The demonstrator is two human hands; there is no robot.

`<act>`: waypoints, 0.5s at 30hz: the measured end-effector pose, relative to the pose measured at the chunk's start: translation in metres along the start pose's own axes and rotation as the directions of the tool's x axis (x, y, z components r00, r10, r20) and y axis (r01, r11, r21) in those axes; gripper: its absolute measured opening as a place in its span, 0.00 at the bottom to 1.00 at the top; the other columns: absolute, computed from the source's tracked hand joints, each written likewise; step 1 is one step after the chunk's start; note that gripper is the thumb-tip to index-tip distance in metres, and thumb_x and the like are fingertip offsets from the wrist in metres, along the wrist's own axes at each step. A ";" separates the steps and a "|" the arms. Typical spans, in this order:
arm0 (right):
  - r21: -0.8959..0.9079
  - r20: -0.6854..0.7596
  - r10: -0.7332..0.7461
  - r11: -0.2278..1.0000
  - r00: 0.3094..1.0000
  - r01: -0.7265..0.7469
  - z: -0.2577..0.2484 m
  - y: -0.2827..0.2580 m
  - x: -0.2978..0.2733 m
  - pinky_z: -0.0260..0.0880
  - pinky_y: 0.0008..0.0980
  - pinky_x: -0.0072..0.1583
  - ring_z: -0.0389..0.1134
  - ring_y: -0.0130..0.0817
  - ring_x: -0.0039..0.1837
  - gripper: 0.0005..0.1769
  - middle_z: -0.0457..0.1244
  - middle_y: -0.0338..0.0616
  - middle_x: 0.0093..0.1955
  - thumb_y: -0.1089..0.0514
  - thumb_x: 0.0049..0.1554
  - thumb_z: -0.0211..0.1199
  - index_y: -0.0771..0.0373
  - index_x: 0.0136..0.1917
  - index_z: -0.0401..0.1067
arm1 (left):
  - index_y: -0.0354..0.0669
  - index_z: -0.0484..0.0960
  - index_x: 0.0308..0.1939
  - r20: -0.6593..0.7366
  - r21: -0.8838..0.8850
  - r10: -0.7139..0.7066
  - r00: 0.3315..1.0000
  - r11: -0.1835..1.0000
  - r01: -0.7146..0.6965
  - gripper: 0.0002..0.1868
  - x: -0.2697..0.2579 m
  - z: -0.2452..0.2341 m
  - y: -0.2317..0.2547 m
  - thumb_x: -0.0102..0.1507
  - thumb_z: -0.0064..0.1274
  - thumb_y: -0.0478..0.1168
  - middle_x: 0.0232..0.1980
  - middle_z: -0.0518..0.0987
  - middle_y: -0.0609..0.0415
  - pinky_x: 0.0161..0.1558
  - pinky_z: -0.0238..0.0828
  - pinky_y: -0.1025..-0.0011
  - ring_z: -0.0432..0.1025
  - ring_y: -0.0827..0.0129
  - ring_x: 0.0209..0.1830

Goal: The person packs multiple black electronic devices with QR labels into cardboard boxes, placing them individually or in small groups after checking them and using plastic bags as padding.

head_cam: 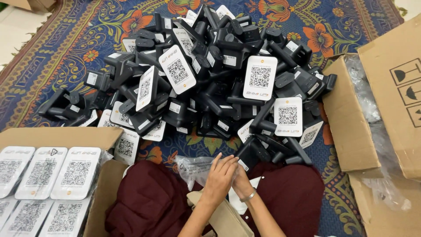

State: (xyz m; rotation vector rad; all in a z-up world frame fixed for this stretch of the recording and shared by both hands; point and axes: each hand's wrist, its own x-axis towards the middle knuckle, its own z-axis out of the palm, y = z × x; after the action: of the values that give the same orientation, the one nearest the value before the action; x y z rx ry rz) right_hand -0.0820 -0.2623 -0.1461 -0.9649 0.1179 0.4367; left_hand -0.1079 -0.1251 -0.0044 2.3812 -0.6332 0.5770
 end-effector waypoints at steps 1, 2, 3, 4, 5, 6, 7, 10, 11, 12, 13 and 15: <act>0.001 0.003 0.002 1.000 1.000 -0.002 -0.001 0.001 -0.001 0.70 0.30 0.53 0.69 0.26 0.53 0.12 0.68 0.36 0.51 0.67 0.58 0.57 0.61 0.56 0.72 | 0.34 0.78 0.52 0.000 0.003 -0.002 1.000 1.000 0.002 0.17 0.002 -0.006 0.002 0.59 0.53 0.29 0.62 0.79 0.47 0.76 0.53 0.50 0.69 0.57 0.69; 0.037 0.005 0.024 0.999 1.000 -0.025 -0.001 0.001 -0.001 0.71 0.29 0.54 0.69 0.24 0.53 0.13 0.68 0.34 0.51 0.64 0.58 0.56 0.58 0.57 0.70 | 0.35 0.78 0.51 -0.021 0.010 0.003 1.000 1.000 -0.002 0.16 0.004 -0.012 0.003 0.58 0.54 0.29 0.62 0.79 0.47 0.75 0.52 0.49 0.69 0.56 0.69; 0.072 0.008 0.047 0.996 0.999 -0.048 -0.002 0.001 -0.001 0.72 0.28 0.55 0.70 0.22 0.54 0.15 0.68 0.31 0.51 0.60 0.57 0.55 0.56 0.58 0.69 | 0.35 0.78 0.50 -0.042 0.016 0.007 0.999 1.000 -0.007 0.16 0.006 -0.019 0.004 0.57 0.55 0.30 0.62 0.78 0.46 0.74 0.52 0.48 0.69 0.56 0.69; 0.072 0.011 0.051 0.996 0.999 -0.052 -0.023 0.020 0.004 0.72 0.28 0.55 0.70 0.22 0.54 0.15 0.68 0.31 0.51 0.60 0.57 0.55 0.56 0.58 0.69 | 0.35 0.78 0.50 -0.043 0.020 0.003 0.999 1.000 -0.002 0.16 0.006 -0.021 0.001 0.57 0.55 0.30 0.62 0.78 0.46 0.74 0.52 0.48 0.69 0.56 0.69; 0.075 0.149 -0.018 0.997 0.989 0.007 -0.043 0.039 0.010 0.71 0.31 0.52 0.69 0.28 0.52 0.08 0.67 0.39 0.51 0.57 0.68 0.56 0.64 0.57 0.68 | 0.35 0.77 0.49 -0.090 0.024 -0.035 0.995 0.999 0.038 0.15 0.005 -0.023 -0.002 0.58 0.55 0.29 0.62 0.79 0.47 0.75 0.52 0.48 0.69 0.57 0.68; 0.086 0.279 -0.093 0.994 0.956 0.071 -0.065 0.057 0.016 0.71 0.33 0.50 0.68 0.33 0.50 0.16 0.66 0.46 0.51 0.54 0.79 0.56 0.71 0.56 0.67 | 0.35 0.77 0.48 -0.138 0.026 -0.071 0.988 0.997 0.075 0.13 0.005 -0.025 -0.005 0.59 0.55 0.29 0.62 0.79 0.47 0.75 0.52 0.48 0.70 0.58 0.68; 0.085 0.282 -0.091 0.994 0.955 0.069 -0.057 0.048 0.013 0.71 0.33 0.50 0.68 0.33 0.50 0.16 0.66 0.46 0.51 0.54 0.79 0.56 0.71 0.56 0.67 | 0.35 0.77 0.48 -0.140 0.028 -0.073 0.987 0.997 0.078 0.13 0.005 -0.028 -0.006 0.59 0.55 0.29 0.62 0.79 0.47 0.75 0.52 0.48 0.70 0.58 0.68; 0.147 0.302 0.012 0.987 0.953 -0.058 -0.018 0.009 -0.002 0.74 0.42 0.64 0.68 0.36 0.61 0.19 0.63 0.51 0.60 0.53 0.75 0.55 0.74 0.65 0.63 | 0.36 0.78 0.46 -0.130 -0.045 -0.122 0.984 0.992 0.117 0.12 0.005 -0.031 -0.004 0.58 0.54 0.30 0.61 0.79 0.48 0.74 0.54 0.50 0.70 0.56 0.66; 0.150 0.299 0.060 0.983 0.952 -0.109 0.006 -0.009 -0.010 0.71 0.45 0.64 0.66 0.39 0.64 0.22 0.61 0.53 0.65 0.53 0.71 0.54 0.70 0.70 0.60 | 0.35 0.78 0.48 -0.102 -0.007 -0.037 0.994 0.999 0.037 0.13 0.005 -0.029 0.000 0.59 0.54 0.30 0.61 0.79 0.47 0.73 0.55 0.50 0.71 0.56 0.67; 0.154 0.297 0.108 0.975 0.949 -0.159 0.030 -0.028 -0.018 0.68 0.48 0.65 0.64 0.41 0.68 0.29 0.59 0.54 0.69 0.52 0.66 0.53 0.65 0.76 0.57 | 0.33 0.78 0.50 -0.071 0.028 0.047 0.996 0.999 -0.045 0.14 0.005 -0.028 0.004 0.60 0.53 0.31 0.62 0.79 0.46 0.72 0.57 0.51 0.71 0.55 0.67; 0.153 0.297 0.109 0.975 0.949 -0.160 0.050 -0.042 -0.021 0.68 0.48 0.65 0.64 0.41 0.68 0.29 0.59 0.54 0.69 0.52 0.66 0.53 0.65 0.76 0.57 | 0.33 0.78 0.50 -0.071 0.027 0.046 0.996 0.999 -0.044 0.14 0.001 -0.022 0.012 0.60 0.53 0.31 0.62 0.79 0.46 0.72 0.57 0.51 0.71 0.55 0.67; 0.290 0.573 -0.072 0.950 0.816 -0.120 0.092 -0.072 -0.024 0.46 0.41 0.84 0.47 0.40 0.86 0.44 0.42 0.50 0.88 0.42 0.64 0.51 0.64 0.85 0.43 | 0.32 0.78 0.52 -0.052 -0.075 0.119 0.992 0.990 -0.123 0.15 -0.001 -0.011 0.025 0.62 0.53 0.32 0.62 0.79 0.47 0.71 0.64 0.57 0.71 0.57 0.67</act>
State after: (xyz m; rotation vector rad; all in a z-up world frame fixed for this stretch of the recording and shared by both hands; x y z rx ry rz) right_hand -0.0826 -0.2302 -0.0315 -0.4811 -0.3509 0.6982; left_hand -0.1253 -0.1354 0.0141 2.2611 -0.7693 0.6468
